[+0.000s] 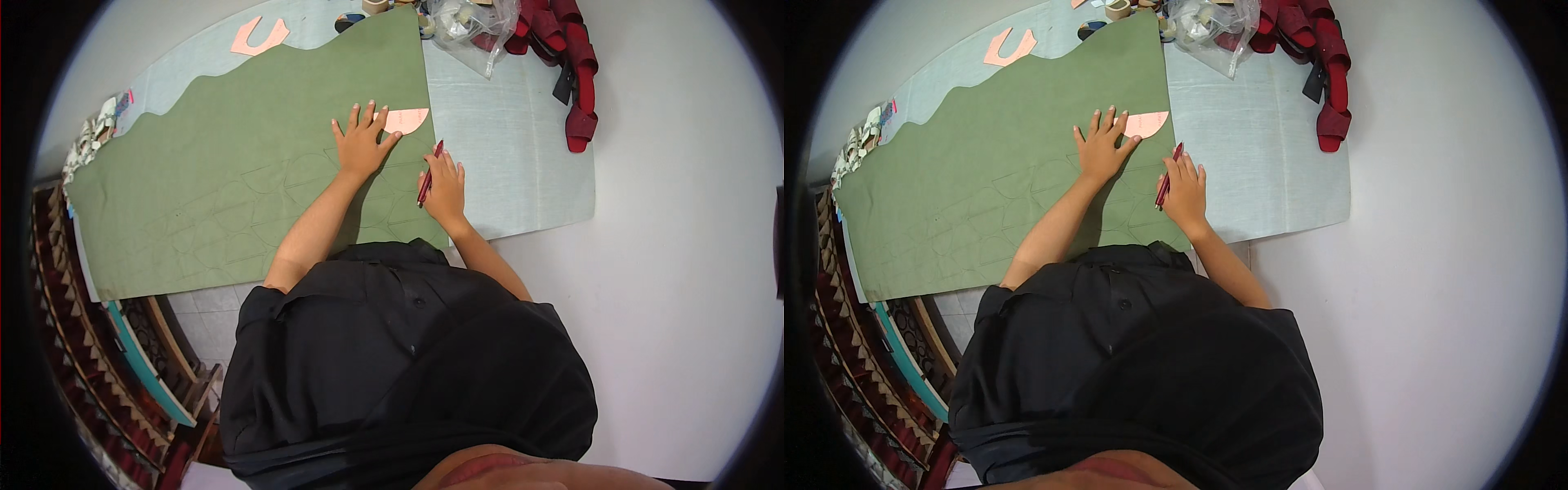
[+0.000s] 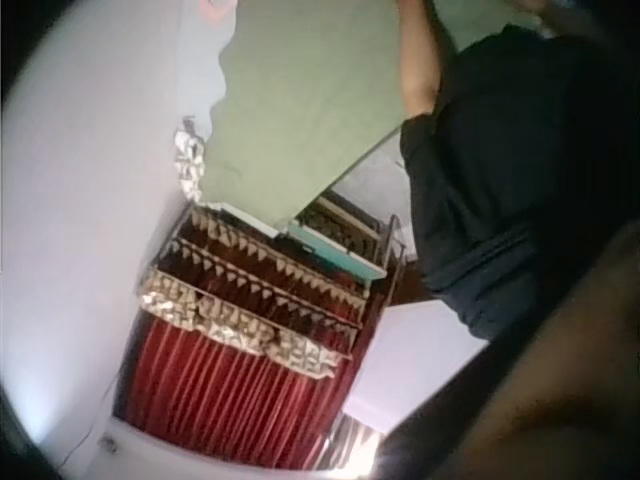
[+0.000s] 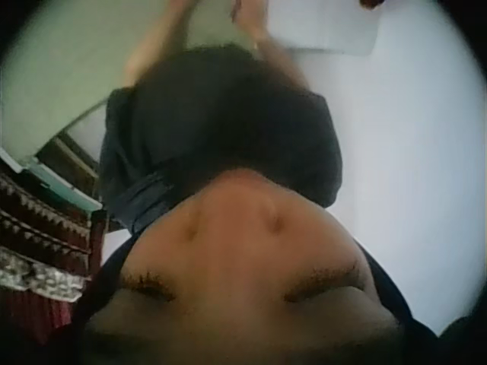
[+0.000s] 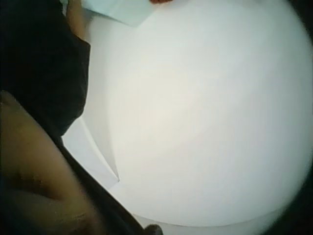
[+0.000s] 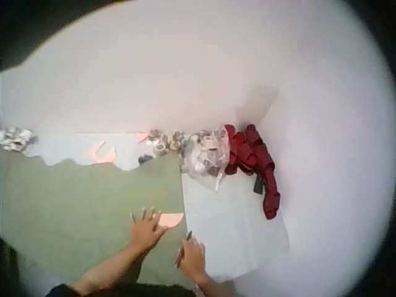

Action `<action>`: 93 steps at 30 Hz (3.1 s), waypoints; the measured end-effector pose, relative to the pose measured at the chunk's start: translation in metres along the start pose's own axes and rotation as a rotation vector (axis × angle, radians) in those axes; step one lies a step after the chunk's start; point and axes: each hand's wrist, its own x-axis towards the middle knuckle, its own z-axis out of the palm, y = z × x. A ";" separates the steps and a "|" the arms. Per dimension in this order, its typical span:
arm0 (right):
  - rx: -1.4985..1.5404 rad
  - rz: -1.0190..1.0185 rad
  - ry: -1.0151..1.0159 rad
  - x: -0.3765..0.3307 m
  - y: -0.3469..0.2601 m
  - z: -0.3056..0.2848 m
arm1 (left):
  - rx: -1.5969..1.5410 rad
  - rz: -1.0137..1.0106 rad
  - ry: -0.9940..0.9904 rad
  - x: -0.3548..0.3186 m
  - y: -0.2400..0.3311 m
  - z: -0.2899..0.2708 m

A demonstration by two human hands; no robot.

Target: The person uses a red pen to trace curved patterns onto a green fabric using a white paper template. They repeatedly reposition the template and trace its outline multiple times across the fabric surface.

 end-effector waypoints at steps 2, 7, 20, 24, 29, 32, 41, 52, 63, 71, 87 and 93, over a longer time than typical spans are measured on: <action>0.001 0.002 -0.005 0.000 0.000 0.001 | -0.048 0.014 -0.007 0.000 -0.004 -0.001; 0.012 -0.001 0.001 -0.001 0.003 0.002 | -0.129 0.057 -0.022 0.002 -0.018 -0.008; 0.574 0.080 0.282 0.052 0.005 -0.012 | -0.036 0.295 -0.040 -0.033 0.014 -0.016; 0.683 0.066 0.358 0.086 -0.006 -0.008 | -0.005 0.231 -0.035 -0.029 0.024 -0.005; 0.830 0.168 0.193 0.120 -0.009 0.019 | 0.031 0.237 -0.098 -0.027 0.017 0.002; 0.876 0.227 0.075 0.133 -0.013 0.038 | 0.016 0.238 -0.156 -0.023 0.017 -0.005; 0.545 0.073 0.011 0.139 -0.034 0.032 | 0.023 0.203 -0.217 -0.024 0.014 -0.002; 0.522 0.095 -0.030 0.144 -0.030 0.037 | 0.018 0.205 -0.143 -0.027 0.013 0.006; 0.331 -0.023 -0.098 0.157 -0.012 0.033 | 0.046 0.208 -0.133 -0.026 0.014 0.005; 0.287 0.099 0.002 0.143 0.027 0.013 | 0.072 0.237 -0.088 -0.024 0.015 0.003; 0.235 0.181 0.148 0.124 0.041 -0.001 | 0.283 0.695 -0.134 0.052 -0.007 -0.013; 0.244 0.206 0.190 0.122 0.039 0.001 | 0.170 0.775 -0.065 0.075 -0.009 -0.015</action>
